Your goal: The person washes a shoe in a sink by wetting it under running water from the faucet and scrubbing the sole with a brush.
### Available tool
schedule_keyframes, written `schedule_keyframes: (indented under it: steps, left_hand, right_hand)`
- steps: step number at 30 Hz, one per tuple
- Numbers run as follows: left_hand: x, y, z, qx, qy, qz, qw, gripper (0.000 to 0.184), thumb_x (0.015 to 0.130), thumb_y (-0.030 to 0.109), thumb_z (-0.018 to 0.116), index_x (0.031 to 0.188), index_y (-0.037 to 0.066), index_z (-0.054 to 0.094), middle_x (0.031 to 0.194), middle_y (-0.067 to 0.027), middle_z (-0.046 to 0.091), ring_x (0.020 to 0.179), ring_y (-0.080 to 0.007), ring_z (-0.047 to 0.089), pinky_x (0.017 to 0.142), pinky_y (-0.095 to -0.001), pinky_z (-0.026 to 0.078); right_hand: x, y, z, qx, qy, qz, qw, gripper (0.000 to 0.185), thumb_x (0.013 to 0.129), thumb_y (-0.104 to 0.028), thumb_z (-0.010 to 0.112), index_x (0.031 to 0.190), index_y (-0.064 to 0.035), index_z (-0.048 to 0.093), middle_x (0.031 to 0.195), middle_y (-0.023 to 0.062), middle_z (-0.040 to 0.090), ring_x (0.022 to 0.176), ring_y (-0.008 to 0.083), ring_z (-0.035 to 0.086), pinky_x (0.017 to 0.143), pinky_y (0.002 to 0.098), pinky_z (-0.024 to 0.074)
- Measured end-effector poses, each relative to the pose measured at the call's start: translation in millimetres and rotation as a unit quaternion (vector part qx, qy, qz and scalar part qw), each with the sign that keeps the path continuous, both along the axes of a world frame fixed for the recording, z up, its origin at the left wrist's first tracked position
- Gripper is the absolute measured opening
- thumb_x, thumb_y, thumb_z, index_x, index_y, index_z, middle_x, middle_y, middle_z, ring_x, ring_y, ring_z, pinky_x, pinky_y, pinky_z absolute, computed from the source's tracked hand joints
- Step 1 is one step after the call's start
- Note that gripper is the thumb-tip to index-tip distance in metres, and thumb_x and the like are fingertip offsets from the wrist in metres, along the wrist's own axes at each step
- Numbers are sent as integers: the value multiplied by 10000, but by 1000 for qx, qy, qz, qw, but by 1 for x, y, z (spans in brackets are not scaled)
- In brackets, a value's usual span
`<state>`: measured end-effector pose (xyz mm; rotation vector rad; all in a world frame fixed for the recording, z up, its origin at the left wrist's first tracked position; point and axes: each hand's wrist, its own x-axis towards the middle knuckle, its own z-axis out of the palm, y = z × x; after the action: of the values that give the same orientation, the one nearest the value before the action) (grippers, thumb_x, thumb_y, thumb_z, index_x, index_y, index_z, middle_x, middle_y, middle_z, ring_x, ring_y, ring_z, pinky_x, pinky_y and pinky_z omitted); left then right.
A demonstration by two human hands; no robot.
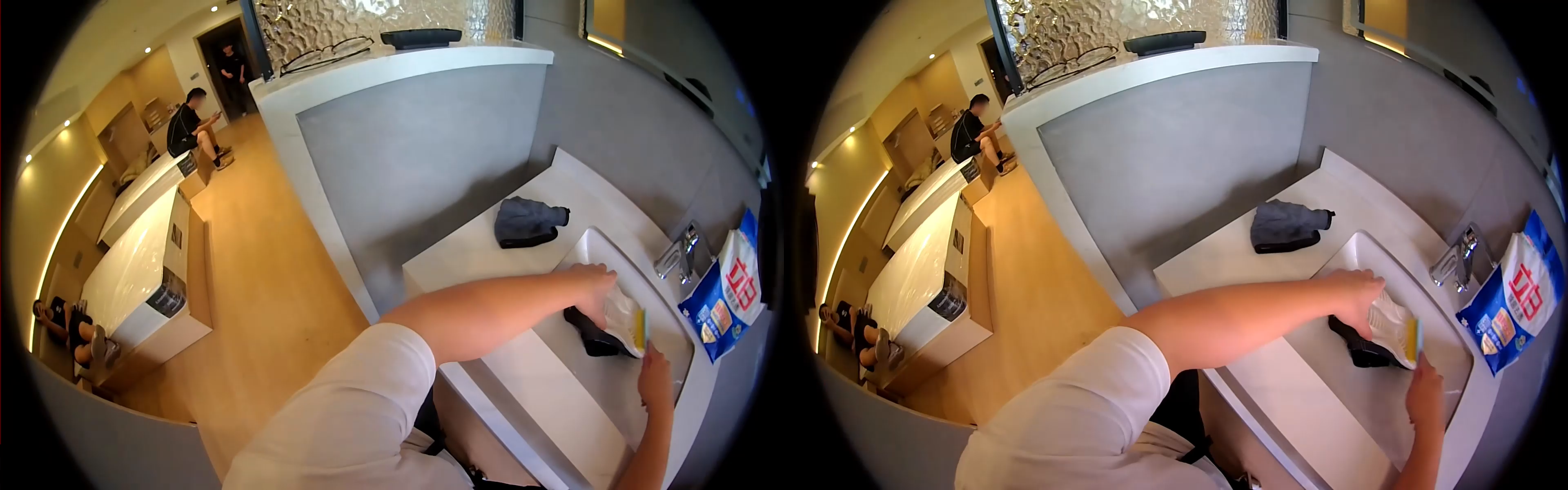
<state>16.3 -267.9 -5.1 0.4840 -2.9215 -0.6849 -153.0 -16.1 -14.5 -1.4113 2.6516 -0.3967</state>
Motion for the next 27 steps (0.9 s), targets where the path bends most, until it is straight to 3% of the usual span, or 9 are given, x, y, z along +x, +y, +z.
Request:
schedule_keyframes:
  steps: [3, 4, 7, 11, 13, 14, 17, 25, 27]
  left_hand:
    - [0, 0, -3, -1, 9, 4, 1000, 1026, 607, 525, 943, 1371, -12, 517, 1340, -200, 580, 1236, -366, 612, 986, -452, 538]
    - [-3, -1, -2, -6, 8, 2, 1000, 1033, 603, 525, 945, 1371, -14, 513, 1340, -200, 579, 1232, -366, 614, 986, -453, 538]
    - [-1, 1, 0, -4, -1, -4, 1000, 1049, 595, 526, 949, 1375, -19, 505, 1346, -205, 574, 1233, -373, 609, 994, -451, 534]
    - [-2, -2, -5, -2, 15, 4, 1000, 1041, 609, 527, 945, 1379, -18, 502, 1357, -207, 572, 1251, -372, 602, 1000, -453, 534]
    - [1, -1, -3, 4, 7, 7, 1000, 1027, 614, 524, 944, 1372, -18, 512, 1361, -206, 572, 1259, -370, 599, 1003, -453, 533]
    - [1, 0, -2, 6, -1, 8, 1000, 1052, 612, 523, 945, 1392, -17, 490, 1363, -206, 571, 1261, -369, 598, 1004, -453, 531]
    - [-1, 1, 4, 8, 2, 1, 1000, 1139, 608, 518, 947, 1458, -18, 413, 1363, -209, 573, 1264, -368, 597, 1004, -450, 529]
    - [-1, -5, -2, 34, 24, -11, 999, 1367, 587, 475, 968, 1595, -18, 187, 1385, -228, 578, 1272, -365, 597, 993, -425, 530]
    - [1, -4, 5, 37, 19, -13, 999, 1381, 586, 470, 971, 1604, -12, 172, 1387, -224, 576, 1276, -362, 593, 997, -424, 527]
  right_hand:
    - [59, -17, 57, 47, -92, -126, 987, 427, 1040, -70, 451, 1456, -37, 545, 1125, 335, 684, 982, 541, 659, 882, 606, 510]
    - [10, -6, 0, -26, 45, 57, 997, 422, 1035, -67, 461, 1444, -17, 553, 1106, 345, 679, 982, 538, 657, 879, 599, 508]
    - [88, -15, 46, -13, 4, 104, 994, 460, 1023, -52, 486, 1480, -30, 529, 1081, 372, 661, 1004, 544, 641, 879, 604, 496]
    - [13, -6, 11, -35, -2, 87, 996, 460, 1051, -101, 469, 1506, -45, 506, 1125, 335, 686, 905, 517, 681, 859, 570, 533]
    - [46, -12, 55, 102, -79, -155, 979, 474, 1062, -113, 445, 1533, -62, 474, 1141, 312, 695, 882, 504, 689, 849, 571, 542]
    - [-31, 6, -22, 46, 69, 4, 997, 498, 1050, -94, 451, 1547, -75, 452, 1098, 321, 695, 898, 522, 675, 843, 599, 525]
    - [74, -10, 41, 24, 48, 112, 992, 498, 1031, -69, 468, 1528, -68, 477, 1070, 333, 691, 926, 540, 662, 851, 609, 512]
    - [34, -12, 31, 9, -19, -50, 999, 417, 1040, -80, 467, 1440, -40, 575, 1059, 319, 700, 961, 519, 674, 842, 584, 524]
    - [54, -17, 25, 0, 0, 32, 999, 462, 1036, -87, 484, 1495, -85, 537, 1041, 328, 696, 964, 528, 664, 875, 601, 502]
